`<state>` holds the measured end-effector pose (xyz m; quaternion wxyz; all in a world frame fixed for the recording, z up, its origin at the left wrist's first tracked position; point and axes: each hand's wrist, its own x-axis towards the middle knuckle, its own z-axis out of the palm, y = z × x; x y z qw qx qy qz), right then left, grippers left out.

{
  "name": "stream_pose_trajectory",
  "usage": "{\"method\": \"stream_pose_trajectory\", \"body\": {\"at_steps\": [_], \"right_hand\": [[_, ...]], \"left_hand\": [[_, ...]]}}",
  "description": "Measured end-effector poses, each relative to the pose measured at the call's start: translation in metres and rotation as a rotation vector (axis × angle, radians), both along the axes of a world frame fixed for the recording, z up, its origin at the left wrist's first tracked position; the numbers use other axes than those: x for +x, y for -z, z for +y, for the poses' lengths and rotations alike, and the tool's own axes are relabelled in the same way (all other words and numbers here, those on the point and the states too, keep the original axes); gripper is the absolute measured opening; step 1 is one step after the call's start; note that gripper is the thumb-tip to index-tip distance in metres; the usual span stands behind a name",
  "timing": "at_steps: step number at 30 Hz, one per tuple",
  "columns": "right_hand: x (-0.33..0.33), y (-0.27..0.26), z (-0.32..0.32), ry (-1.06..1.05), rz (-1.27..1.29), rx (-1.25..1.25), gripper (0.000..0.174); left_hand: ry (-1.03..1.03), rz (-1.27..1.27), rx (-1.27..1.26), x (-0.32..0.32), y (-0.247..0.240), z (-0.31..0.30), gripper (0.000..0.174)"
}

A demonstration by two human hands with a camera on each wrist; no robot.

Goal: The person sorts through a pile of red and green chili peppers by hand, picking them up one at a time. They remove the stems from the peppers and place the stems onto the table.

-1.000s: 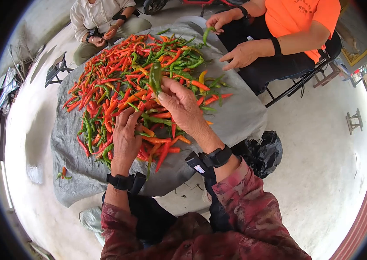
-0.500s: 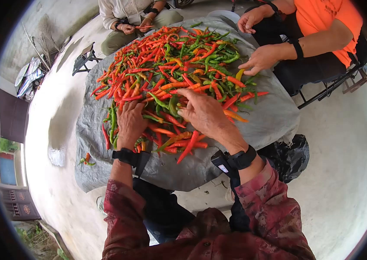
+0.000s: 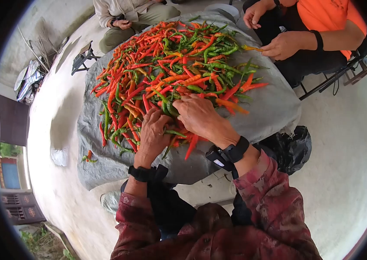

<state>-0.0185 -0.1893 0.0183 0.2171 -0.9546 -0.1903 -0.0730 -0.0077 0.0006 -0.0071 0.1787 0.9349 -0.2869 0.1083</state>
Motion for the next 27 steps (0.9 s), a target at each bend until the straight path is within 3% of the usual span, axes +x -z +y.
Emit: {"method": "stream_pose_trajectory", "body": {"at_steps": [2, 3, 7, 10, 16, 19, 22, 24, 27], "right_hand": [[0.002, -0.007, 0.002, 0.048, -0.045, 0.038, 0.035], [0.004, -0.010, 0.002, 0.094, -0.096, 0.085, 0.033], [0.014, -0.013, -0.013, 0.199, -0.190, 0.006, 0.037], [0.021, -0.020, -0.016, 0.342, 0.207, -0.099, 0.048], [0.046, 0.006, -0.011, 0.257, 0.130, -0.084, 0.045], [0.043, 0.005, -0.002, 0.184, 0.101, 0.039, 0.027], [0.036, -0.001, 0.014, 0.114, 0.065, 0.033, 0.023], [0.027, -0.011, 0.013, 0.099, 0.059, 0.101, 0.022], [0.023, -0.026, 0.009, 0.150, -0.228, 0.534, 0.021]], "left_hand": [[0.110, 0.145, -0.114, -0.013, -0.002, -0.009, 0.029], [0.110, 0.031, -0.122, -0.016, 0.000, -0.008, 0.028], [0.126, 0.080, -0.126, -0.012, -0.004, 0.003, 0.026], [0.152, 0.101, -0.115, -0.009, -0.006, 0.011, 0.032], [0.159, 0.158, -0.122, -0.005, -0.013, 0.026, 0.053], [0.214, 0.193, -0.160, -0.007, -0.010, 0.034, 0.061], [0.267, 0.156, -0.160, -0.004, -0.012, 0.041, 0.063], [0.274, 0.189, -0.182, -0.003, -0.014, 0.044, 0.064], [0.142, 0.125, -0.156, 0.000, -0.009, 0.042, 0.058]]}}
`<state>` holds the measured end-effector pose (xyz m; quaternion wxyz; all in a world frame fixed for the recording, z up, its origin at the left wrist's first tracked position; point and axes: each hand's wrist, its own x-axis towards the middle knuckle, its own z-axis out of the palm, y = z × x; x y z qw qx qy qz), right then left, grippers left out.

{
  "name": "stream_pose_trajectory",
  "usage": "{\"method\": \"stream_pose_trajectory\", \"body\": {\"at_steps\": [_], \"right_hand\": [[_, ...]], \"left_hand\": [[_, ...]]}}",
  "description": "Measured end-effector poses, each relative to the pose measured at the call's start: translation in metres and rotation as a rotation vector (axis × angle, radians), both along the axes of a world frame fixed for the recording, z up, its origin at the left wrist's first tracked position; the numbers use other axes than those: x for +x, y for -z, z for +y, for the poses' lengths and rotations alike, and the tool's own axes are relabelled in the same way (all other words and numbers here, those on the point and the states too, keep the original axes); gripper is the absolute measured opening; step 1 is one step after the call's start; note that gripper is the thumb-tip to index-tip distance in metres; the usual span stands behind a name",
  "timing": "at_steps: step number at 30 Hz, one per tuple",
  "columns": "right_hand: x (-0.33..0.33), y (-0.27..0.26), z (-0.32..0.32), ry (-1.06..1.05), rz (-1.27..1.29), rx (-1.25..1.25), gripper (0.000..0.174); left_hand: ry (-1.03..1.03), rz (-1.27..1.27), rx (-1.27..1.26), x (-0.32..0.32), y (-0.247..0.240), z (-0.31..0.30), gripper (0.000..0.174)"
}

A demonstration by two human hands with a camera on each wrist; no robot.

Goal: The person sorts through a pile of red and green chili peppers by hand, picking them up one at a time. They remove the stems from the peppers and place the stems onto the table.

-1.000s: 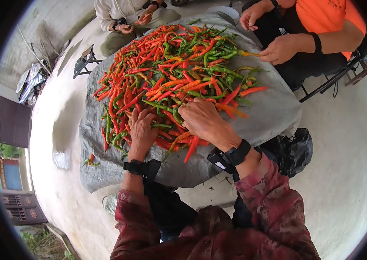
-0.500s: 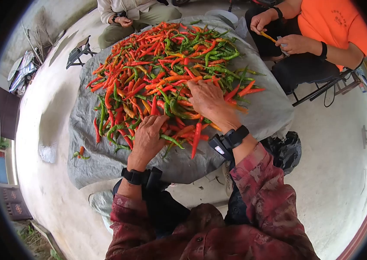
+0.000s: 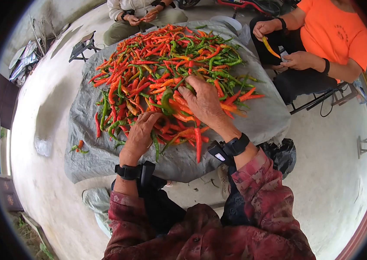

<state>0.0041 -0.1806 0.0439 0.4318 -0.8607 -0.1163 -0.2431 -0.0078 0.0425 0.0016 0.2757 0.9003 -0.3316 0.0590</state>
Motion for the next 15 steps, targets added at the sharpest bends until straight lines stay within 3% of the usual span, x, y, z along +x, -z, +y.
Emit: {"method": "stream_pose_trajectory", "body": {"at_steps": [5, 8, 11, 15], "right_hand": [[0.004, -0.008, -0.024, 0.065, 0.254, 0.268, 0.028], [0.006, 0.002, -0.029, 0.025, 0.246, -0.254, 0.033], [-0.003, -0.003, -0.025, 0.115, 0.324, -0.462, 0.035], [0.000, -0.003, -0.039, 0.180, 0.317, -0.406, 0.034]], "left_hand": [[-0.183, -0.078, -0.049, 0.003, -0.013, -0.006, 0.036], [-0.272, -0.114, -0.089, 0.003, -0.012, -0.012, 0.025], [-0.239, -0.189, -0.110, 0.002, -0.014, -0.020, 0.021], [-0.202, -0.155, -0.069, 0.004, -0.009, -0.031, 0.022]]}}
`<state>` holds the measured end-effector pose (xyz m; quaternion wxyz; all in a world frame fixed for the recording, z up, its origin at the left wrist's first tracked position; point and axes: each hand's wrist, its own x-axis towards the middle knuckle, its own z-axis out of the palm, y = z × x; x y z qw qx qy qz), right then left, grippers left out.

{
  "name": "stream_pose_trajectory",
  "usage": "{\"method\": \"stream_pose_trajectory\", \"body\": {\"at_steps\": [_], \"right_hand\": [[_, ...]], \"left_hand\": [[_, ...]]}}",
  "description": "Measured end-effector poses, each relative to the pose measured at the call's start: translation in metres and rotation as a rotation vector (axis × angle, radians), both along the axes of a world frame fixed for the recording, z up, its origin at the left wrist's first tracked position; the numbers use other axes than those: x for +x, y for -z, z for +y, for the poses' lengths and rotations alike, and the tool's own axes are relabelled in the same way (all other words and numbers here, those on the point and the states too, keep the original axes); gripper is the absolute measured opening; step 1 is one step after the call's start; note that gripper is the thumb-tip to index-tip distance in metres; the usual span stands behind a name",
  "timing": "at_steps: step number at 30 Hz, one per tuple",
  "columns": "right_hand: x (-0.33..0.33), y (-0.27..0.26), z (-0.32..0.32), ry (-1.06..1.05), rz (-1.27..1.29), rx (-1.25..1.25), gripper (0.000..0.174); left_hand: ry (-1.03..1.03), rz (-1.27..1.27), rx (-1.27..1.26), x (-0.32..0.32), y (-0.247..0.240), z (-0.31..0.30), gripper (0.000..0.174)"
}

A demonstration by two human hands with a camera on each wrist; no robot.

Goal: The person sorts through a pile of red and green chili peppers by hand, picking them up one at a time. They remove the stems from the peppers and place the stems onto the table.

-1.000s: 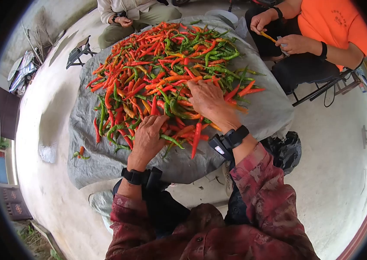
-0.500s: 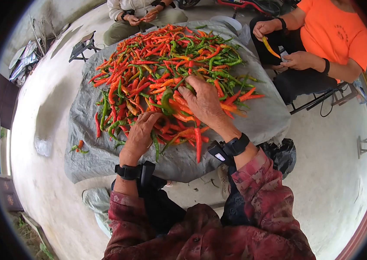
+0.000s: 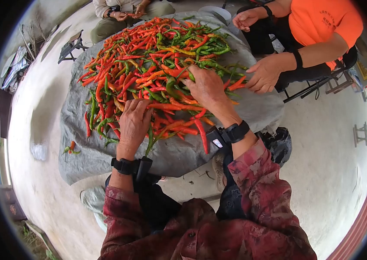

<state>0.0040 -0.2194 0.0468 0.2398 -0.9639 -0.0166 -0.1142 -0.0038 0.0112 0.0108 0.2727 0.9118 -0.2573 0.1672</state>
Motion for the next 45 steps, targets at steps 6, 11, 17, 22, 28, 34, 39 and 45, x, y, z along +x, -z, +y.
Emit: {"method": "stream_pose_trajectory", "body": {"at_steps": [6, 11, 17, 22, 28, 34, 39, 45], "right_hand": [[-0.003, -0.008, -0.009, -0.004, -0.005, 0.428, 0.033], [-0.004, 0.016, -0.023, -0.085, -0.200, 0.078, 0.022], [-0.009, 0.002, -0.028, -0.081, -0.238, 0.170, 0.014], [-0.020, -0.002, 0.000, -0.243, -0.264, 0.226, 0.017], [-0.024, 0.011, 0.014, -0.287, -0.166, 0.079, 0.028], [-0.022, -0.004, 0.013, -0.293, 0.111, 0.426, 0.018], [-0.022, 0.002, 0.017, -0.316, 0.250, 0.671, 0.018], [-0.017, 0.002, 0.030, -0.421, 0.106, 0.690, 0.020]], "left_hand": [[0.081, -0.024, 0.192, 0.005, 0.012, -0.023, 0.029], [0.074, -0.061, 0.163, 0.008, 0.008, -0.023, 0.027], [-0.047, -0.115, -0.046, 0.013, -0.001, -0.005, 0.020], [0.040, -0.017, -0.219, 0.008, -0.001, -0.005, 0.022], [0.123, -0.026, -0.277, 0.004, -0.002, -0.012, 0.019], [0.049, -0.009, -0.211, 0.005, 0.001, -0.013, 0.026], [0.168, 0.050, -0.116, -0.004, -0.008, -0.016, 0.043], [0.187, 0.061, -0.221, -0.004, -0.007, -0.021, 0.032]]}}
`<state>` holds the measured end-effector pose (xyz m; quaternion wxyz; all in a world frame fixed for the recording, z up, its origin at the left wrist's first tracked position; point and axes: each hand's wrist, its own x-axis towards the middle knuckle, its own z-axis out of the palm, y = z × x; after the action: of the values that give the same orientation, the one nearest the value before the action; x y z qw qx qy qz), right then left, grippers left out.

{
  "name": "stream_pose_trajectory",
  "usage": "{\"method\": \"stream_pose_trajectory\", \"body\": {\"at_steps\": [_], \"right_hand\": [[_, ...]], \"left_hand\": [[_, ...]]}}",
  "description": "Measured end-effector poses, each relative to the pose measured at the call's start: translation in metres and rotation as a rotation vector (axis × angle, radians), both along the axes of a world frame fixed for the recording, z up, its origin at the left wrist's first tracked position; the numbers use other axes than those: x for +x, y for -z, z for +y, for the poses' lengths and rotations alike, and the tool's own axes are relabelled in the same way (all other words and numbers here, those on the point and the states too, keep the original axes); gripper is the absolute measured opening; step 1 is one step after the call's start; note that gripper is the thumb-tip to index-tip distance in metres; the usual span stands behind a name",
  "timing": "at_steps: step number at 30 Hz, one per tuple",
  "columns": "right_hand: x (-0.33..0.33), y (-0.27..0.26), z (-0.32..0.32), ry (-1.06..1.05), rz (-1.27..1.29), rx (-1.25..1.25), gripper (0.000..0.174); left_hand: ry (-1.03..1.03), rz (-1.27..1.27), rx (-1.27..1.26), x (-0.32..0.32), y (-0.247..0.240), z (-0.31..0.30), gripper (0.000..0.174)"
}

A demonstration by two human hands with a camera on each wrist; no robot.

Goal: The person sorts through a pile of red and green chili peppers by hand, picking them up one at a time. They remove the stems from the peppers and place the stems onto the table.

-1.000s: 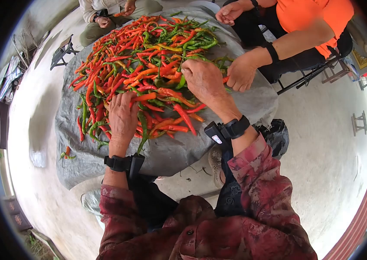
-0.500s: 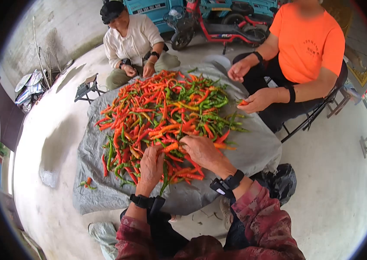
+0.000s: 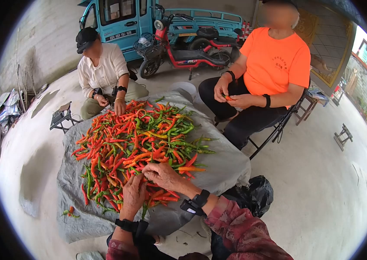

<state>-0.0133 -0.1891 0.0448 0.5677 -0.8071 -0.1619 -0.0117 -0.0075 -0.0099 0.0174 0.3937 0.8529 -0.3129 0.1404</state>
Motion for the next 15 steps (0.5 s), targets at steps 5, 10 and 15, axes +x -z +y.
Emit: {"method": "stream_pose_trajectory", "body": {"at_steps": [5, 10, 15], "right_hand": [[0.017, 0.002, 0.006, 0.290, -0.376, -0.198, 0.030], [0.026, 0.034, 0.004, 0.238, -0.301, -0.785, 0.024], [0.018, 0.023, 0.000, 0.235, -0.258, -0.774, 0.019]], "left_hand": [[-0.151, -0.032, -0.144, 0.001, -0.002, 0.006, 0.025], [-0.232, 0.159, -0.368, 0.004, 0.004, 0.010, 0.023], [-0.259, 0.402, -0.525, 0.005, -0.006, 0.013, 0.025]]}}
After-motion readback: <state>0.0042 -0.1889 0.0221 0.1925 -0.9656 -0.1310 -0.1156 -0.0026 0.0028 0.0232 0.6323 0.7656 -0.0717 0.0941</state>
